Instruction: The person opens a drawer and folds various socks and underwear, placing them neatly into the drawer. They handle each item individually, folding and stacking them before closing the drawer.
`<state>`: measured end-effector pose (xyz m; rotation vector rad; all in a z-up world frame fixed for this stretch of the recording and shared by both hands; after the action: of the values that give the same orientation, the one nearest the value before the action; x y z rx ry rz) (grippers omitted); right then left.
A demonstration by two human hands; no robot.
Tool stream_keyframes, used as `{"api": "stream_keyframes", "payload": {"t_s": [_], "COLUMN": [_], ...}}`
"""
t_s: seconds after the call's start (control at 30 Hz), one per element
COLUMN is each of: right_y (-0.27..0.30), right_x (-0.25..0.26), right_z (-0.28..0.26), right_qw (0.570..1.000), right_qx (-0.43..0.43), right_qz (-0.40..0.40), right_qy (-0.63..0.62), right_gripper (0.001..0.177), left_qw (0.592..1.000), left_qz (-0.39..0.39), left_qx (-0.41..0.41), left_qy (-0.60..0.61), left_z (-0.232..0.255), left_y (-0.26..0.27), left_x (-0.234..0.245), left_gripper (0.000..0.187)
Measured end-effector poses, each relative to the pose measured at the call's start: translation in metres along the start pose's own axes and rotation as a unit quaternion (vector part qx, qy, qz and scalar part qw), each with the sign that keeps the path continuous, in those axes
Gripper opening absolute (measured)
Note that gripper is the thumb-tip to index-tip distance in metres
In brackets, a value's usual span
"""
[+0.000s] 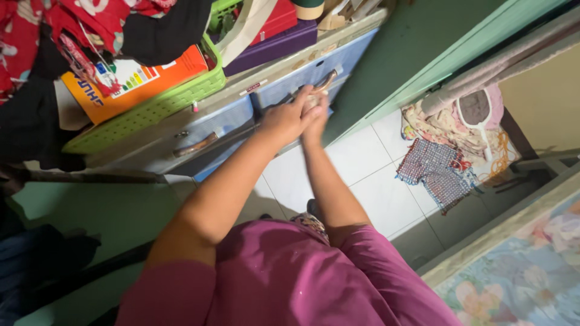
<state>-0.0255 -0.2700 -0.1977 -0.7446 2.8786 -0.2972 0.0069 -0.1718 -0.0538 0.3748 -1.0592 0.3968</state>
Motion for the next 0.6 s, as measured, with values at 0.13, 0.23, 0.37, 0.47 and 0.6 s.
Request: {"api": "stream_keyframes", "payload": {"t_s": [0.13, 0.23, 0.37, 0.47, 0.6], "right_y": [-0.053, -0.045, 0.007, -0.02, -0.068], "right_x": [0.025, 0.011, 0.003, 0.047, 0.044], "right_z": [-0.007, 0.001, 0.018, -0.019, -0.057], "right_qw": [0.977, 0.992, 0.988, 0.995, 0.991], "right_qx": [-0.118, -0.033, -0.092, -0.02, -0.064], "right_qz": [0.086, 0.102, -0.055, 0.097, 0.096], "right_qy": [-0.156, -0.064, -0.114, -0.02, -0.065], "right_gripper": [0.031, 0.042, 0.035, 0.036, 0.028], "left_qw": [1.0, 1.0, 0.994, 0.98, 0.975], "left_qz": [0.013, 0.019, 0.009, 0.01, 0.069], "left_qx": [-0.006, -0.018, -0.021, -0.023, -0.048], "left_qy": [0.006, -0.002, -0.102, -0.196, -0.204], "left_z": [-0.002, -0.004, -0.008, -0.011, -0.005], "left_y": [0.004, 0.008, 0.004, 0.0, 0.008], "left_x": [0.002, 0.005, -0.008, -0.018, -0.017], "left_gripper": [0.066, 0.065, 0.062, 0.071, 0.083]}}
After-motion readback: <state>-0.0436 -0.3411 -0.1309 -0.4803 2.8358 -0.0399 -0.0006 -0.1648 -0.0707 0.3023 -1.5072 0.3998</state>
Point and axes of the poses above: each hand's wrist, its own y-axis away from the middle knuckle, its own x-axis out of the back of the hand, z = x × y, the point moved 4 cm from there along -y, towards the middle knuckle, and after that the axes turned 9 degrees about -x, right-handed, at the moved point
